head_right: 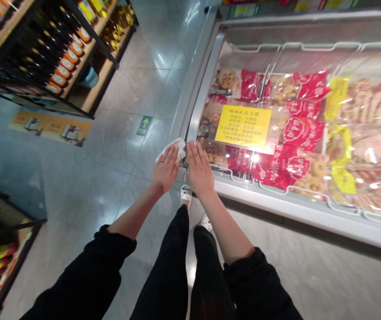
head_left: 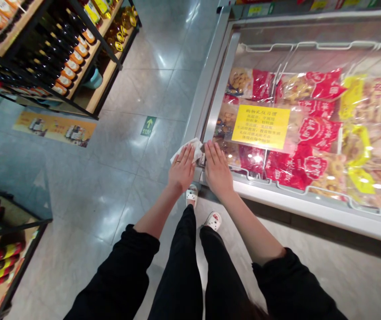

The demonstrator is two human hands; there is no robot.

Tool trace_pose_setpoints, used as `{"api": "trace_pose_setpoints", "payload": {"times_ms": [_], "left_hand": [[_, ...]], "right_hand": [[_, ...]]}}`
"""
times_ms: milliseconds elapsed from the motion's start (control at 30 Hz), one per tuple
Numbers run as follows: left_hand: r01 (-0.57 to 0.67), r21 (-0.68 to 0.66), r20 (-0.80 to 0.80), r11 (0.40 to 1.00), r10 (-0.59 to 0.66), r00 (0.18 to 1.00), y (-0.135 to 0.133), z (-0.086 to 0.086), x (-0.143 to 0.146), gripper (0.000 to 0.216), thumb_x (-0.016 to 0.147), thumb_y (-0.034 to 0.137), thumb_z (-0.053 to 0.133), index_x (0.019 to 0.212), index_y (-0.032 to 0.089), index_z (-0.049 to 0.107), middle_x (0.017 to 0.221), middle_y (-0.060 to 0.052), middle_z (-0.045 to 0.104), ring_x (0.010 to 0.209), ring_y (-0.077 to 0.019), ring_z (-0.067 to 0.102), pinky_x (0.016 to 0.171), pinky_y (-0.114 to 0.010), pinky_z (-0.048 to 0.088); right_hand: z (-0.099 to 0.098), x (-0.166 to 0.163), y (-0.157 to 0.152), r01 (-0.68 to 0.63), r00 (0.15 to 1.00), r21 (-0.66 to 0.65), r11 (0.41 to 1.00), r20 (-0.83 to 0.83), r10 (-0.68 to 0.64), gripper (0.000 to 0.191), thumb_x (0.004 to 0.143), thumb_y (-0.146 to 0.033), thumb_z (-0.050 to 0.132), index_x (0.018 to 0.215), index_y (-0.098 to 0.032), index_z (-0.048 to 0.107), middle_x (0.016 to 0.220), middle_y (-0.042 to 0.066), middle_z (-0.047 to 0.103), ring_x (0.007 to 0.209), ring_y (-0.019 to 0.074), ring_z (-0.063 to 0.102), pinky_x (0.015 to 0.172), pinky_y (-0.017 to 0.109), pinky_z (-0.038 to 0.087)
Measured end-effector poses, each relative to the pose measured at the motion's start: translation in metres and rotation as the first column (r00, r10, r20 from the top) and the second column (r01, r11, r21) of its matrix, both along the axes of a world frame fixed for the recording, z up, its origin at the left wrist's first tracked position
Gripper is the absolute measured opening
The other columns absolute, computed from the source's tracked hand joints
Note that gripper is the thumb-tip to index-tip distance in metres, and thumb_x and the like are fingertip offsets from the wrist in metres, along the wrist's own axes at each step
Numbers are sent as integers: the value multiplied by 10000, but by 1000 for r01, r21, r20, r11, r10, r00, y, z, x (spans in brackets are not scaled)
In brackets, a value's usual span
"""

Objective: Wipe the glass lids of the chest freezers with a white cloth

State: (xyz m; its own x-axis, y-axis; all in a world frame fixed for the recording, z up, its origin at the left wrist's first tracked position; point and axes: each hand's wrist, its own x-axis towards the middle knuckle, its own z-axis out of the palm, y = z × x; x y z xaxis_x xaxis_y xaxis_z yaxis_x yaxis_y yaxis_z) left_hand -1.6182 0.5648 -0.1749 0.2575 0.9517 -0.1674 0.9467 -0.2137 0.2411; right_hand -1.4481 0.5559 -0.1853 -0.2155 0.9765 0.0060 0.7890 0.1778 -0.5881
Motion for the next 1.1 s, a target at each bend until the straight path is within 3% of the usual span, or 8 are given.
{"api": "trace_pose_setpoints", "payload": {"times_ms": [100, 333, 400, 533, 667, 933, 1000, 1100], "left_hand": [[27, 36, 38, 999, -28, 999, 7, -2, -2, 630, 1103, 259, 306, 1725, 178, 249, 1813, -88, 279, 1689, -228, 229, 1360, -472, 285], [19, 123, 95, 992, -30, 995, 92, -6, 25, 609, 1095, 208, 306, 1696, 108, 311, 1801, -114, 305, 1680, -234, 259, 1364, -451, 283], [13, 129, 97, 992, -25, 995, 95, -6, 26, 605, 1095, 201, 311, 1694, 119, 320, 1798, -106, 315, 1675, -236, 276, 1355, -457, 307], [70, 118, 105, 991, -83, 991, 67, -3, 13, 609, 1085, 179, 343, 1688, 101, 320, 1787, -123, 340, 1677, -240, 270, 1351, -452, 326], [88, 133, 129, 987, -105, 986, 60, -5, 3, 595, 1099, 196, 338, 1686, 103, 318, 1788, -128, 337, 1678, -237, 266, 1365, -444, 304], [33, 84, 218, 996, -50, 975, 156, -13, 25, 589, 1101, 182, 305, 1681, 79, 305, 1803, -138, 298, 1697, -208, 184, 1381, -387, 268], [48, 91, 224, 995, -67, 972, 156, -12, 24, 591, 1103, 183, 303, 1687, 100, 295, 1806, -125, 296, 1699, -206, 170, 1382, -398, 269], [92, 102, 244, 991, -114, 963, 131, -7, 14, 600, 1112, 198, 298, 1708, 141, 253, 1797, -123, 319, 1698, -216, 177, 1375, -451, 299]], "right_hand": [[3, 1, 12, 1, 1000, 25, 1000, -16, -1, 734, 1052, -132, 336, 1763, -208, 173, 1823, 63, 257, 1706, 241, 123, 1386, 537, 228], [7, 11, 87, 66, 998, 88, 994, 20, -67, 677, 1081, -234, 334, 1747, -198, 219, 1827, 62, 248, 1703, 236, 142, 1388, 538, 204], [7, 14, 109, 73, 997, 87, 994, 26, -76, 660, 1087, -263, 326, 1737, -174, 251, 1818, 82, 270, 1699, 242, 165, 1386, 543, 204], [3, 14, 137, 73, 997, 83, 994, 20, -75, 651, 1073, -270, 343, 1715, -162, 323, 1790, 105, 339, 1684, 266, 233, 1377, 570, 224], [-5, 4, 142, 128, 992, 111, 985, 7, -130, 665, 1053, -221, 338, 1711, -130, 330, 1781, 132, 352, 1685, 267, 227, 1378, 560, 236], [-14, -8, 133, 222, 975, 156, 962, -14, -223, 660, 1060, -217, 309, 1719, -180, 309, 1773, 95, 378, 1688, 242, 217, 1379, 547, 247], [-11, -8, 131, 226, 974, 145, 963, -14, -227, 660, 1056, -223, 327, 1713, -171, 320, 1775, 96, 375, 1689, 242, 211, 1382, 537, 242], [-5, -6, 132, 222, 975, 123, 967, -29, -220, 650, 1058, -228, 330, 1704, -165, 341, 1777, 96, 371, 1689, 239, 210, 1384, 531, 240]]}}
